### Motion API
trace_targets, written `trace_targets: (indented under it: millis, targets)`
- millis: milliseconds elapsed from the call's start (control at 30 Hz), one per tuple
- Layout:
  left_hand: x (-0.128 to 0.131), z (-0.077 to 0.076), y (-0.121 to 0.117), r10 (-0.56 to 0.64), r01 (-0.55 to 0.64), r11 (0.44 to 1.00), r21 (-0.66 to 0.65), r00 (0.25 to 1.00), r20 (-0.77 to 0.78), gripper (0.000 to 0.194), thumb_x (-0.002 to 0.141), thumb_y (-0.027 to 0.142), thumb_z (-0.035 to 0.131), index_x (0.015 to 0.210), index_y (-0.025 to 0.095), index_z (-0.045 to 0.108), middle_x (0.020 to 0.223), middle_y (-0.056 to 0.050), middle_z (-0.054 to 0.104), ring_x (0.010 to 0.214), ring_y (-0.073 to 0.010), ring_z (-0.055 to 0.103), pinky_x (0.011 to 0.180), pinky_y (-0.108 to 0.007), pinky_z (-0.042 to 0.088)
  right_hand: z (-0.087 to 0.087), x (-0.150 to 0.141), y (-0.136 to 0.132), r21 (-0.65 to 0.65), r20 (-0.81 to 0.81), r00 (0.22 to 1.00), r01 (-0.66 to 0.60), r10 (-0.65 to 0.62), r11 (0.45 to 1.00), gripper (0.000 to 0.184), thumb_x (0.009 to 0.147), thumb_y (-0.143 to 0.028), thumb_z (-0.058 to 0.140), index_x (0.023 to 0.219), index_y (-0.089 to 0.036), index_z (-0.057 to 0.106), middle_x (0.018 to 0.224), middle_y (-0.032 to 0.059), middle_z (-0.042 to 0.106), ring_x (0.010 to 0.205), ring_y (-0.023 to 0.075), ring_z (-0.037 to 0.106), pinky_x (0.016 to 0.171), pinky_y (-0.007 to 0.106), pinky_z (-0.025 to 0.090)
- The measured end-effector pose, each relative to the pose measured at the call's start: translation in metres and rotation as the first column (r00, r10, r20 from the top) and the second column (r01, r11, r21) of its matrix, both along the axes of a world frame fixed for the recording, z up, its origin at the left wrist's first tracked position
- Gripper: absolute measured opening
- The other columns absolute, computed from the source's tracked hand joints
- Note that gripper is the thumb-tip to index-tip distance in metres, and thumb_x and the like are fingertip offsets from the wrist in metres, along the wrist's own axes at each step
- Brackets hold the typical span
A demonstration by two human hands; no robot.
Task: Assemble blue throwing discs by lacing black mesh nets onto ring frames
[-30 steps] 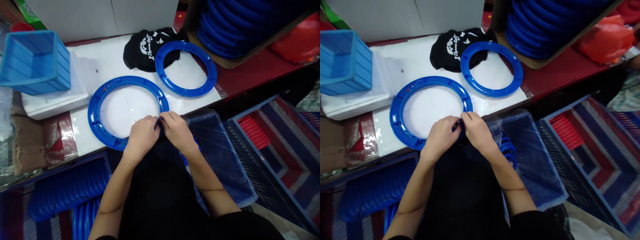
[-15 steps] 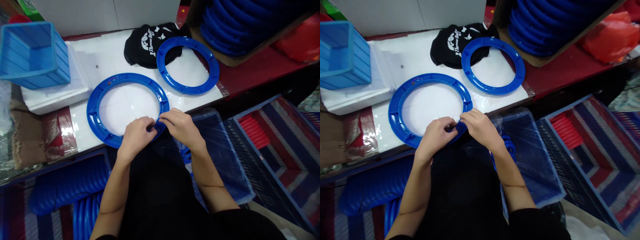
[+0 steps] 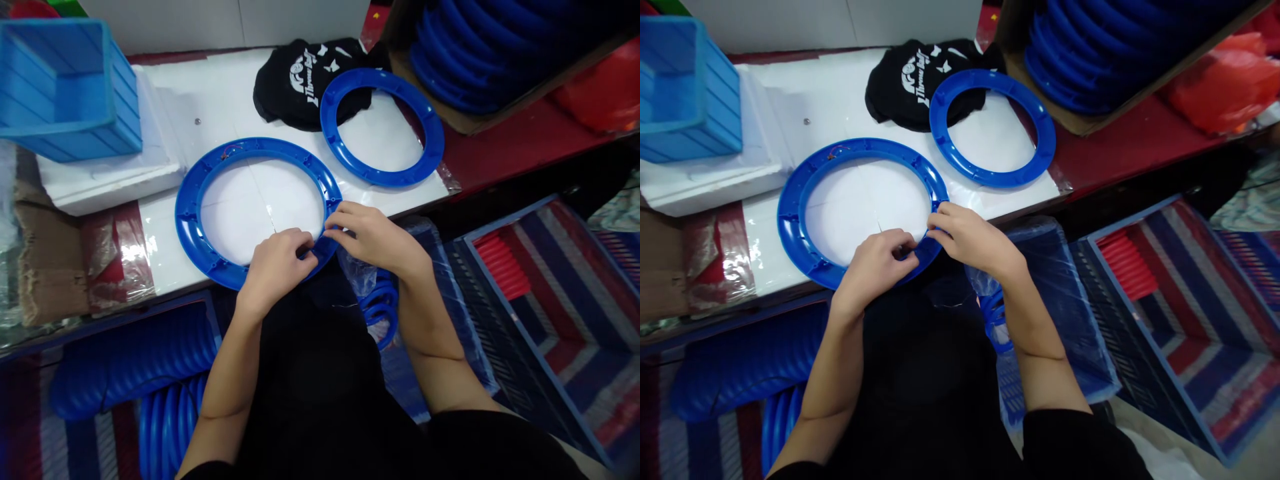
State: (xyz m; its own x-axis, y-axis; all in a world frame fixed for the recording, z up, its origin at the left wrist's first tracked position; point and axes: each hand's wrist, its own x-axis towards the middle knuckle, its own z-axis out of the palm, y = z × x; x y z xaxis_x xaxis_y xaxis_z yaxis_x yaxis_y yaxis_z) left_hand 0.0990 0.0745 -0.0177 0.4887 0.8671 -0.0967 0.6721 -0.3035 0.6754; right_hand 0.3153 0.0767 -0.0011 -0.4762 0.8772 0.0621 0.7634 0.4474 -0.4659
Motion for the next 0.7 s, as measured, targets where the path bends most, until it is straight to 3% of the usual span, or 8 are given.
trace_targets:
  millis: [133,433,567,700]
  targets:
    - [0.0,0.0,0.0,0.0,0.0,1.0,0.006,1.0,-0.002,0.01,0.084,0.019,0.058,0.083,0.023,0.067,0.09,-0.002,0.074,0.081,-0.0193,0.062,0.069,-0.033,0.037,-0.009,0.001,-0.002,0.026,-0.114,0.993,0.038,-0.035,0.999,0.013,0.102,-0.022,0.062,0.093,-0.02,0.07,0.093,0.0052,0.066,0.088,0.0204,0.064,0.081,0.034,0.049]
    - [0.001,0.0,-0.001,-0.008,0.008,1.0,0.03,1.0,-0.022,0.011,0.084,0.019,0.058,0.084,0.024,0.068,0.092,-0.002,0.075,0.08,-0.019,0.063,0.07,-0.033,0.039,-0.04,-0.01,-0.025,0.145,-0.097,0.961,0.273,-0.261,0.951,0.028,0.107,-0.034,0.054,0.09,-0.022,0.072,0.092,0.0071,0.077,0.085,0.021,0.07,0.077,0.033,0.047]
    - [0.001,-0.002,-0.002,-0.023,0.024,0.999,0.046,0.999,-0.034,0.012,0.084,0.019,0.058,0.085,0.024,0.069,0.091,-0.002,0.075,0.079,-0.0186,0.063,0.069,-0.032,0.038,-0.045,-0.01,-0.029,0.058,-0.197,0.932,0.322,-0.305,0.945,0.021,0.102,-0.033,0.064,0.085,-0.022,0.069,0.08,0.0026,0.074,0.074,0.0181,0.067,0.072,0.031,0.046]
    - [-0.004,0.0,0.0,-0.048,0.05,0.997,0.06,0.998,-0.038,0.014,0.086,0.018,0.057,0.089,0.023,0.07,0.09,-0.002,0.074,0.079,-0.0184,0.064,0.069,-0.032,0.04,-0.034,-0.013,-0.026,-0.051,-0.197,0.91,0.363,-0.366,0.93,0.015,0.098,-0.028,0.07,0.084,-0.023,0.067,0.075,-0.0008,0.07,0.069,0.0163,0.062,0.068,0.03,0.042]
